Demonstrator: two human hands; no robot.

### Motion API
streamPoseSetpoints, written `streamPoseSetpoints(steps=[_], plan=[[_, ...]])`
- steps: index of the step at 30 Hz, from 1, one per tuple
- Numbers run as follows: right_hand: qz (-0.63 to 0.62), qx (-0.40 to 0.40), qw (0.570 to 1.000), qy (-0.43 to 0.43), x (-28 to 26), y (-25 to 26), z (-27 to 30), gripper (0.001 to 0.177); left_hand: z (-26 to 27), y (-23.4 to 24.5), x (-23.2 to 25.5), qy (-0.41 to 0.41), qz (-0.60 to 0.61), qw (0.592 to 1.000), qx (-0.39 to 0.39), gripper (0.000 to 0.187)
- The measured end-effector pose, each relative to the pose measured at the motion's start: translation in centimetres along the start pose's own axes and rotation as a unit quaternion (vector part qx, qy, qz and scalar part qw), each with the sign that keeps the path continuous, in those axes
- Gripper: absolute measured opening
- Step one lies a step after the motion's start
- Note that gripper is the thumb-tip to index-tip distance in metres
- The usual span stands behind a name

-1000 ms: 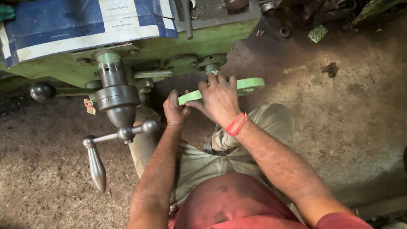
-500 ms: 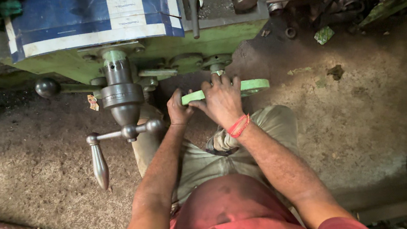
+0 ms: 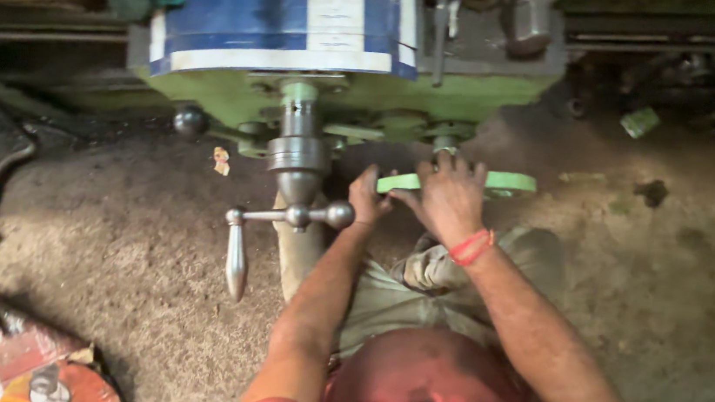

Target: The person operates a milling machine by turning a green handwheel with both hands to adjust the machine's position. The camera is head-mounted and frequently shakes, obscuring the view of the machine and hands.

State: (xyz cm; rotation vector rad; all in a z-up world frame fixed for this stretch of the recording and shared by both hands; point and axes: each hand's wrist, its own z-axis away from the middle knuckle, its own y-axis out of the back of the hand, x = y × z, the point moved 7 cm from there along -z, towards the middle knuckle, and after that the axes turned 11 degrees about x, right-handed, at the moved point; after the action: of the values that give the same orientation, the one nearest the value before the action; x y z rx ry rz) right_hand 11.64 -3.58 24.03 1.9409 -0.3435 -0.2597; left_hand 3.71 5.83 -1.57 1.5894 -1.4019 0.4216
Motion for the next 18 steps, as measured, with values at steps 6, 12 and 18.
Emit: streamPoseSetpoints(steps=[6,12,18], plan=[[0.022,-0.01,1.0,0.017,-0.4,0.1,-0.1,0.055,-0.5,0.5,1.0,-0.018,0.039,0.999,0.018,0.034],[0.039,-0.013,0.999,0.024,-0.7,0.2,-0.3,0.055,-1.4,1.9,3.0,-0.006,0.046,0.998,0.032,0.034],[0.038,-0.028,0.999,0.018,-0.8,-0.1,-0.2,0.055,-2.0,2.8,4.1,0.001,0.06,0.998,0.037,0.035]])
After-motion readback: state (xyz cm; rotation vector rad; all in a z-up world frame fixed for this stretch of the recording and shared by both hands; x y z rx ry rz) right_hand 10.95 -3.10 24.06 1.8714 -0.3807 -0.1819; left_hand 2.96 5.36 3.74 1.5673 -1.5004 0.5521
